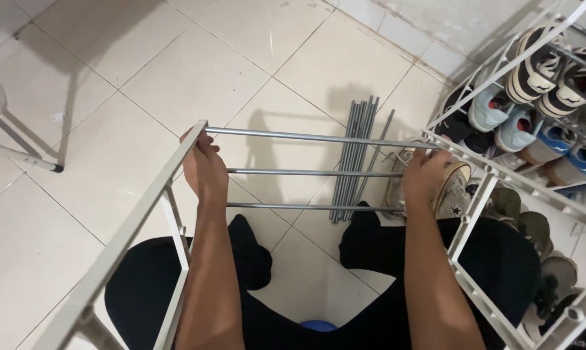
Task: The person assembles a metal shoe rack by inserting horizontal metal rods into the slots of two white vertical frames. They repeatedly pick up rods, align them with the frame holes, and push them into place to form the rack structure.
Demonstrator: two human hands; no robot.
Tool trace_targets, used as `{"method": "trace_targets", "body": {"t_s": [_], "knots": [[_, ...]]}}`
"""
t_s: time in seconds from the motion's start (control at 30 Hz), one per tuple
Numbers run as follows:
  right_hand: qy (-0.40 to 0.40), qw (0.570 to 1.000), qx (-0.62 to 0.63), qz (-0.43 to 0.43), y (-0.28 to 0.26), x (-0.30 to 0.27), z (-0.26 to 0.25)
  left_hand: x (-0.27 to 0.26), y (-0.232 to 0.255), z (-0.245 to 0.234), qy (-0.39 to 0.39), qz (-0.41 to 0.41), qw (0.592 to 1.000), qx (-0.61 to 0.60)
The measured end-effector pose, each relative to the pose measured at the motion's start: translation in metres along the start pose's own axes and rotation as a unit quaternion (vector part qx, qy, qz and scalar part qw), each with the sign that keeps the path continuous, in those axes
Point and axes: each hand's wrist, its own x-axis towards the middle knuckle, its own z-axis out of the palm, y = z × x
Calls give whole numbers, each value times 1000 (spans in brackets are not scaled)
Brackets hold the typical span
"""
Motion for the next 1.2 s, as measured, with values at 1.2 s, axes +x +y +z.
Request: {"method": "trace_targets", "body": {"t_s": [1.2], "knots": [[-47, 982, 100, -155, -12, 7, -5, -135, 99, 244, -283, 465, 809, 223]]}}
